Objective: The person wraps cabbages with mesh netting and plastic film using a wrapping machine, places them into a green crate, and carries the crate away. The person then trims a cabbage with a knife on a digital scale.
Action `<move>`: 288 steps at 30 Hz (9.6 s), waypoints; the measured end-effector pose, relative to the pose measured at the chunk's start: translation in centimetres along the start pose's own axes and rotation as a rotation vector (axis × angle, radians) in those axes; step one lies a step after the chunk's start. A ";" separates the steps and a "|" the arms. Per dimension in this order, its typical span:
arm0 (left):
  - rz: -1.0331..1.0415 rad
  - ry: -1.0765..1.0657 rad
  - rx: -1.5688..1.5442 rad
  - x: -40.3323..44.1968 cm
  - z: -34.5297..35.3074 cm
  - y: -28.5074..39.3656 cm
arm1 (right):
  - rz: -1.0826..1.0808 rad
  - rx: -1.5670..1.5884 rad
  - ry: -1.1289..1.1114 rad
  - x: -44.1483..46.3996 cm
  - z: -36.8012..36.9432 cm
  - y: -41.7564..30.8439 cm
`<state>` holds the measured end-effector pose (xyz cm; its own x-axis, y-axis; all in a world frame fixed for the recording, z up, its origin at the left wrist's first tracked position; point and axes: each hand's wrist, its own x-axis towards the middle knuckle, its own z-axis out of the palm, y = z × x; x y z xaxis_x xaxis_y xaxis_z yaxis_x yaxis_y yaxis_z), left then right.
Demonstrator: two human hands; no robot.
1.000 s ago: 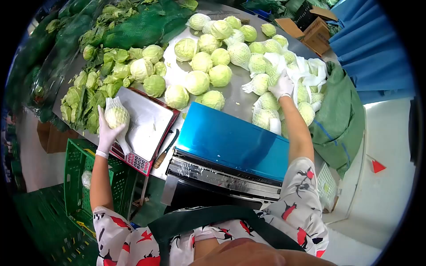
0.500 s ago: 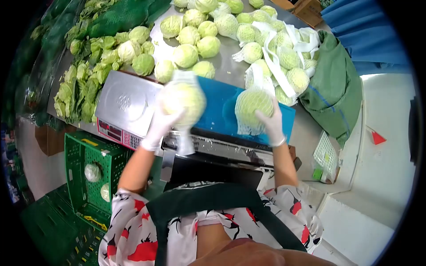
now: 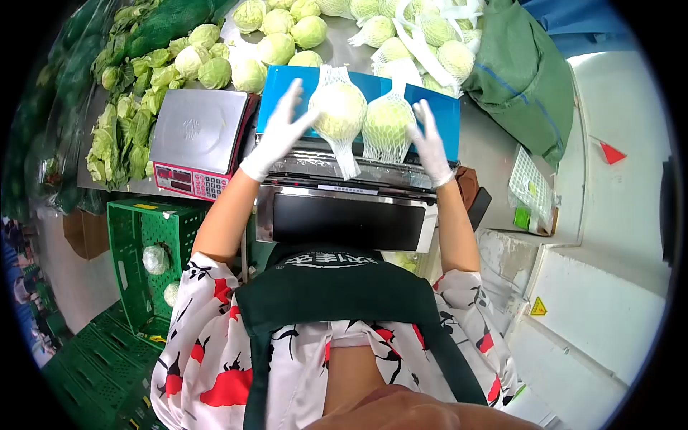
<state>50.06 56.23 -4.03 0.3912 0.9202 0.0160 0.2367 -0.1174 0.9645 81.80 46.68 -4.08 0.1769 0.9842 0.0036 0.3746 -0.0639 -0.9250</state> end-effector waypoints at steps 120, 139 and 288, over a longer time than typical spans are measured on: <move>0.031 0.475 -1.221 -24.2 -7.4 5.9 | 0.445 1.201 -0.472 -13.3 20.3 -12.9; -0.689 1.018 -0.717 -39.7 -30.4 -32.8 | 0.137 0.155 -0.525 -9.1 22.0 -10.0; 0.188 -0.374 0.519 5.7 -1.7 -0.7 | -0.070 -0.280 -0.350 5.3 0.1 0.2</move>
<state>50.58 62.15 -4.14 0.7280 0.6855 -0.0113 0.4950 -0.5143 0.7003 82.77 51.91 -4.29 -0.1584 0.9811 -0.1108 0.6150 0.0102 -0.7885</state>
